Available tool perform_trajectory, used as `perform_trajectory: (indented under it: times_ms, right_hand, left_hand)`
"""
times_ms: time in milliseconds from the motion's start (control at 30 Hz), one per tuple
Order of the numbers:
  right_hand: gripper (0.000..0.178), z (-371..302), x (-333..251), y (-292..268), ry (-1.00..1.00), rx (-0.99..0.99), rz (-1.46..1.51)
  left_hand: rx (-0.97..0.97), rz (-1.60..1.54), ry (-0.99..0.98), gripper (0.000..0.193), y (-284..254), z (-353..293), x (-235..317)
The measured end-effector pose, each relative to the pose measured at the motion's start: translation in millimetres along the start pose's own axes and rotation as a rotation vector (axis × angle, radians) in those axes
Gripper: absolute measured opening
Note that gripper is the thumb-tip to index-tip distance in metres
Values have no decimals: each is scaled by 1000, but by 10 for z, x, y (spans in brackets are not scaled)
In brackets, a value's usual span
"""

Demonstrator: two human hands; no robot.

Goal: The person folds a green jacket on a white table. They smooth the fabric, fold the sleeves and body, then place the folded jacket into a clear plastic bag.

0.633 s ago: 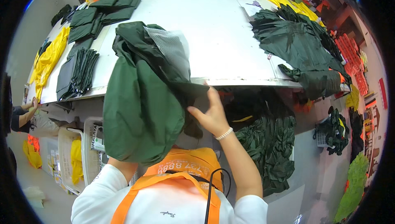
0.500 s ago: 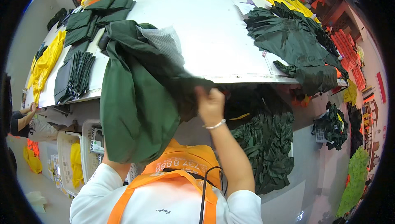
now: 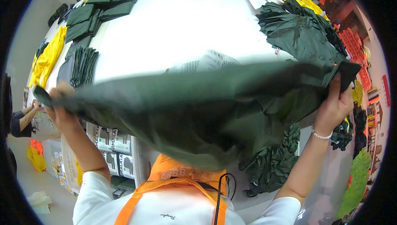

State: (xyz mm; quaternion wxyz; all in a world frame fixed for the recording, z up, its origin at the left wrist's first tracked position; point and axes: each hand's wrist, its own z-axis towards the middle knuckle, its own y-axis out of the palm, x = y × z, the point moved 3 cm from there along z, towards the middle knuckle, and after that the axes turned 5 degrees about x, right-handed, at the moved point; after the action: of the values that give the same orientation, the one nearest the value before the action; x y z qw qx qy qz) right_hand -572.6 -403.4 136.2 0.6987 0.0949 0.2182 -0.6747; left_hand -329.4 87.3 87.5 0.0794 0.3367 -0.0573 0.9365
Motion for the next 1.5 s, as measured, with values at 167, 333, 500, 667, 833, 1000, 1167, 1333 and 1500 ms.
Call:
perform_trajectory:
  times_ms: [167, 333, 500, 667, 833, 1000, 1167, 1333, 1500]
  right_hand:
    - [32, 709, 100, 645, -17, -131, -179]
    - [47, 1101, 879, 1992, -46, -304, -158]
    - [45, 833, 1974, 3697, 27, -487, -163]
    - [34, -249, 3208, 5243, 264, -612, -154]
    - [20, -1057, 3676, 5881, 339, -896, -376]
    - [20, -1457, 3893, 6063, 174, -847, -471]
    - [31, -1165, 3513, 5885, 75, -685, -332]
    - [42, -1232, 2841, 5748, 370, -1250, 301]
    - [60, -1867, 2786, 5821, -57, -1428, -378]
  left_hand:
    - [463, 493, 6, 32, 263, 984, -237]
    - [243, 851, 305, 34, 956, 1809, -1123]
    - [146, 1026, -20, 30, 1434, 2116, -2708]
    - [-78, 1218, -332, 33, 1977, 1755, -4441]
    - [-251, 1363, -682, 29, 2211, 1184, -5485]
    - [-206, 1396, -716, 27, 2272, 758, -5954]
    - [-193, 1353, -528, 49, 2434, 847, -5827]
    - [-830, 1028, -349, 53, 2641, 713, -5719]
    - [-815, 1089, -312, 60, 2656, 720, -5843]
